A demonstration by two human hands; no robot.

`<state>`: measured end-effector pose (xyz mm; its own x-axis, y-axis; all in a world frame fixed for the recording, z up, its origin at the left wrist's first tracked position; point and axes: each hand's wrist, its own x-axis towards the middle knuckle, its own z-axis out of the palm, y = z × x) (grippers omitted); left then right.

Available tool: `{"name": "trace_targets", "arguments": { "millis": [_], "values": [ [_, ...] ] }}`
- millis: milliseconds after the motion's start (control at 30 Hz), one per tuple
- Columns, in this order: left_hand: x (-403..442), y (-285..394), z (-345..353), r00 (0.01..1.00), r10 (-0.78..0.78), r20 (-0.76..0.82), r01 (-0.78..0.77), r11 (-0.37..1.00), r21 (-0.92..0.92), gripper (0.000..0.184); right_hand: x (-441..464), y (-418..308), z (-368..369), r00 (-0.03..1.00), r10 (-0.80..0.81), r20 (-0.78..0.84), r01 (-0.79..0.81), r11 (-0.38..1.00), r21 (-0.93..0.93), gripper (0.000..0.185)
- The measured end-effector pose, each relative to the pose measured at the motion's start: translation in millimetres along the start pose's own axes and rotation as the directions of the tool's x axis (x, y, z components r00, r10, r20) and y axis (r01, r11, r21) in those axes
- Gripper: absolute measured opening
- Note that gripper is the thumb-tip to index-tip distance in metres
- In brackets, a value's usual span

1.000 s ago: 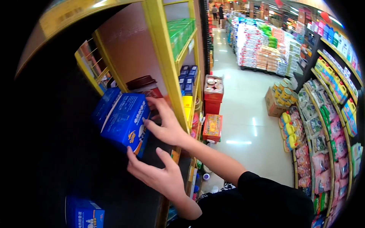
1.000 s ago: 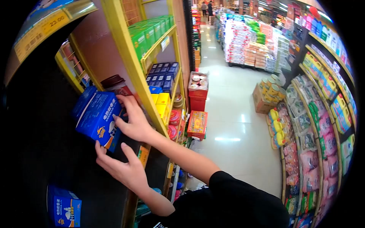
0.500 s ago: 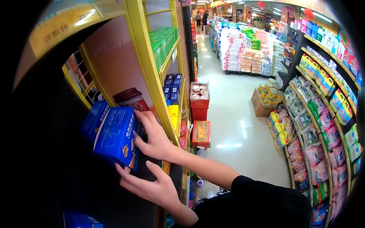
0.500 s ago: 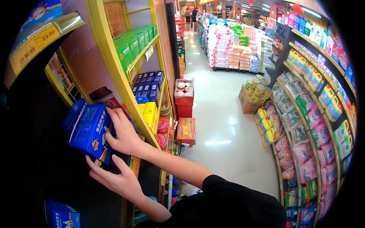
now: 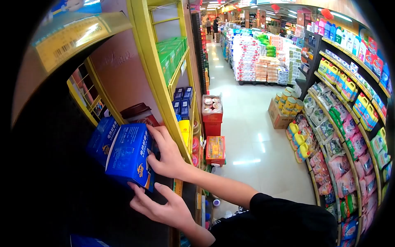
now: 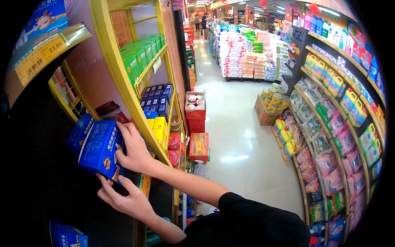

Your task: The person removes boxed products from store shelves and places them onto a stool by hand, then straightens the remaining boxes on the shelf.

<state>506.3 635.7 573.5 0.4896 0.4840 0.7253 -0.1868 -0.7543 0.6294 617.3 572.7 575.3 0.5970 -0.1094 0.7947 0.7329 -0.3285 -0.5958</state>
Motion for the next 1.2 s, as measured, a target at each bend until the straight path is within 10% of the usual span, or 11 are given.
{"name": "trace_targets", "arguments": {
  "millis": [700, 867, 1200],
  "values": [
    [-1.7, -8.3, -9.7, 0.964, 0.16, -0.215, -0.178, 0.982, -0.068, 0.041, -2.7, -36.9, -38.5, 0.994, -0.111, -0.005, 0.109, 0.964, 0.242, 0.069],
    [-15.5, -9.4, -12.2, 0.974, -0.032, -0.224, -0.112, 0.792, -0.601, 0.048, -26.6, -76.1, -100.6, 0.985, -0.174, 0.016, 0.167, 0.965, 0.204, 0.073],
    [-85.5, 72.6, 1.7, 0.99, 0.131, -0.058, -0.127, 0.607, -0.785, 0.055, -122.2, -128.7, -225.1, 0.979, -0.035, -0.201, 0.005, 0.989, -0.147, 0.071]
  ]
}}
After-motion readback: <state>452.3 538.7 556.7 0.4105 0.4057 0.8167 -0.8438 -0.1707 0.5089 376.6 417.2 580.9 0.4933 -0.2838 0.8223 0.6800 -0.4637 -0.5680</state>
